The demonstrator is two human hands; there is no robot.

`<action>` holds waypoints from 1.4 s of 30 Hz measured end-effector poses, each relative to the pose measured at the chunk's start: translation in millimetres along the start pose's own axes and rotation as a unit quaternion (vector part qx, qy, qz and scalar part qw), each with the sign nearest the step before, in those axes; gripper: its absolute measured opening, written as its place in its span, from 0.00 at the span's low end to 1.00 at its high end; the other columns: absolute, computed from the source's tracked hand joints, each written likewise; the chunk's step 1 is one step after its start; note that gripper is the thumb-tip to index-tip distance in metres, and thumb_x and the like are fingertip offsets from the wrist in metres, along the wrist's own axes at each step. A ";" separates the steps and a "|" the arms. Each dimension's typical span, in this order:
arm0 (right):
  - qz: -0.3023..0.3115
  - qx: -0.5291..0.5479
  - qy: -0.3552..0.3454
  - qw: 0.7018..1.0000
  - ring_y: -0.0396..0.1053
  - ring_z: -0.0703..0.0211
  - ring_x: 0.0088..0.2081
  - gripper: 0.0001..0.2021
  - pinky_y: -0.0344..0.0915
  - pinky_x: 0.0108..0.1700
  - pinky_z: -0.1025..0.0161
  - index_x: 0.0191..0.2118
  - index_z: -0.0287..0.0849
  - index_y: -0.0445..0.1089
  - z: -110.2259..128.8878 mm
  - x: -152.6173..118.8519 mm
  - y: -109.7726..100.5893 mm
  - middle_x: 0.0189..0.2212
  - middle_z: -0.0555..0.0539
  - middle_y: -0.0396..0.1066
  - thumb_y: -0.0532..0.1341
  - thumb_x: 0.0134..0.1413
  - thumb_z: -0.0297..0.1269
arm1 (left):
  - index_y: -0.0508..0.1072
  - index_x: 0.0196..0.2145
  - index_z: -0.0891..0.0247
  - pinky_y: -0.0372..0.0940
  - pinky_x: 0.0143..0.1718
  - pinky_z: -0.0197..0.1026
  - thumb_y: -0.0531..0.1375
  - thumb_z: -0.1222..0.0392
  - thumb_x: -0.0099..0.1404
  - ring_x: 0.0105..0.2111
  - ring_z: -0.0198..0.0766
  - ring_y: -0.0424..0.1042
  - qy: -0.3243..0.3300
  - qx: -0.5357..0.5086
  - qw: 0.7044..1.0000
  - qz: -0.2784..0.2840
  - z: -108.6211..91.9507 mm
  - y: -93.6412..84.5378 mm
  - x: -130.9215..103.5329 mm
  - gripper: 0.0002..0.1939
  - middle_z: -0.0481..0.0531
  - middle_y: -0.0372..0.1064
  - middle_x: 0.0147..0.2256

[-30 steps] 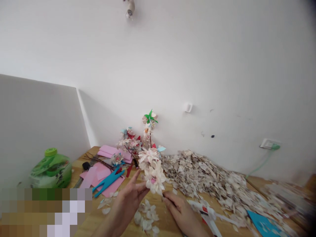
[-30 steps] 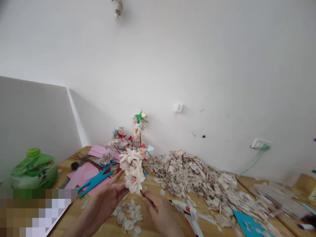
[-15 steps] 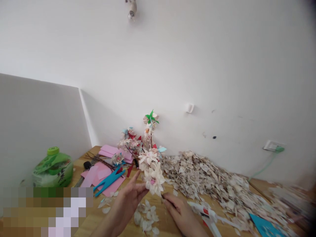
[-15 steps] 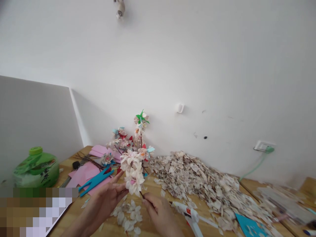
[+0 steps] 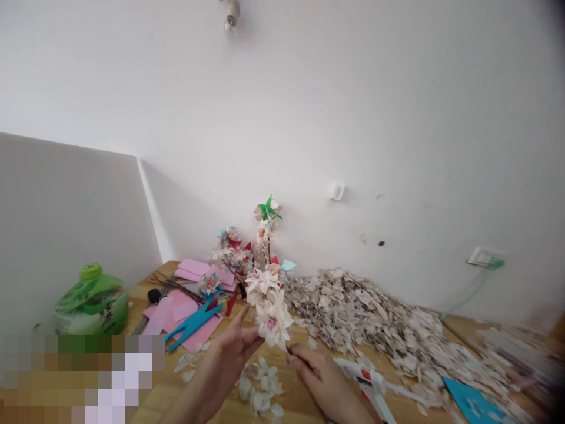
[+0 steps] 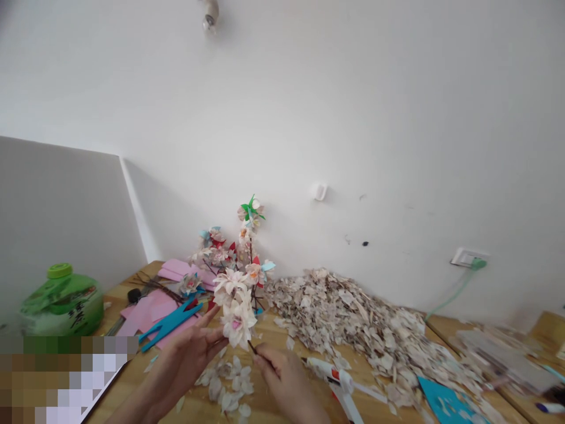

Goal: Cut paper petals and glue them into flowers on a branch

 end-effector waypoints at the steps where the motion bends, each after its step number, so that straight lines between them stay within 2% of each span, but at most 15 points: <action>1: 0.003 -0.002 0.002 1.000 0.68 0.57 0.29 0.13 0.59 0.30 0.65 0.30 0.42 0.69 -0.4 0.0 0.2 0.25 0.49 0.71 0.49 0.57 0.39 | 0.30 0.61 0.76 0.52 0.55 0.50 0.49 0.69 0.57 0.39 0.41 0.74 -0.001 0.000 1.000 -0.002 0.1 -0.3 0.2 0.39 0.55 0.77 0.27; 6: 0.012 -0.004 0.012 1.000 0.67 0.57 0.28 0.14 0.57 0.29 0.65 0.27 0.42 0.67 -0.4 0.2 0.4 0.23 0.49 0.69 0.49 0.57 0.39 | 0.30 0.61 0.75 0.52 0.55 0.50 0.50 0.69 0.57 0.39 0.42 0.74 -0.012 0.008 1.000 -0.012 -1.5 -0.7 0.0 0.40 0.54 0.77 0.27; 14: 0.016 0.000 0.011 1.000 0.66 0.58 0.27 0.13 0.55 0.28 0.65 0.26 0.42 0.66 1.1 0.0 -0.7 0.22 0.50 0.67 0.49 0.57 0.39 | 0.29 0.61 0.75 0.50 0.56 0.49 0.51 0.66 0.56 0.41 0.42 0.73 -0.018 0.045 0.999 0.005 -4.5 2.1 -1.0 0.42 0.55 0.77 0.30; 27: 0.016 -0.003 0.012 1.000 0.65 0.59 0.27 0.12 0.56 0.29 0.65 0.26 0.43 0.66 -1.8 1.0 2.5 0.21 0.51 0.67 0.50 0.56 0.38 | 0.28 0.61 0.74 0.50 0.56 0.49 0.51 0.65 0.57 0.42 0.42 0.72 -0.018 0.039 0.999 0.009 -3.4 -1.4 -0.6 0.42 0.55 0.77 0.31; 33: 0.018 0.002 0.016 1.000 0.65 0.59 0.27 0.13 0.57 0.29 0.66 0.26 0.43 0.66 -1.3 0.6 2.9 0.21 0.51 0.67 0.50 0.56 0.39 | 0.30 0.62 0.73 0.51 0.55 0.49 0.52 0.66 0.56 0.42 0.43 0.72 -0.017 0.037 0.999 0.004 -2.6 -3.3 0.1 0.43 0.53 0.77 0.30; 37: 0.022 -0.003 0.019 1.000 0.67 0.58 0.28 0.13 0.57 0.30 0.65 0.27 0.42 0.67 1.1 1.6 1.4 0.23 0.49 0.69 0.49 0.56 0.38 | 0.35 0.62 0.71 0.50 0.55 0.49 0.52 0.66 0.56 0.42 0.43 0.72 -0.016 0.035 0.999 0.008 -1.9 -3.9 0.5 0.41 0.53 0.77 0.31; 42: 0.003 -0.020 0.022 1.000 0.68 0.55 0.29 0.14 0.58 0.30 0.63 0.28 0.42 0.67 3.9 1.1 -2.3 0.24 0.47 0.70 0.48 0.56 0.40 | 0.36 0.62 0.71 0.51 0.55 0.49 0.52 0.68 0.55 0.41 0.42 0.73 -0.024 0.018 0.999 -0.009 -1.8 -1.9 1.3 0.41 0.51 0.77 0.28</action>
Point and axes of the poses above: each hand's wrist, its own x-axis towards the middle knuckle, its own y-axis out of the palm, z = x × y, the point moved 2 cm from there along x, towards the middle knuckle
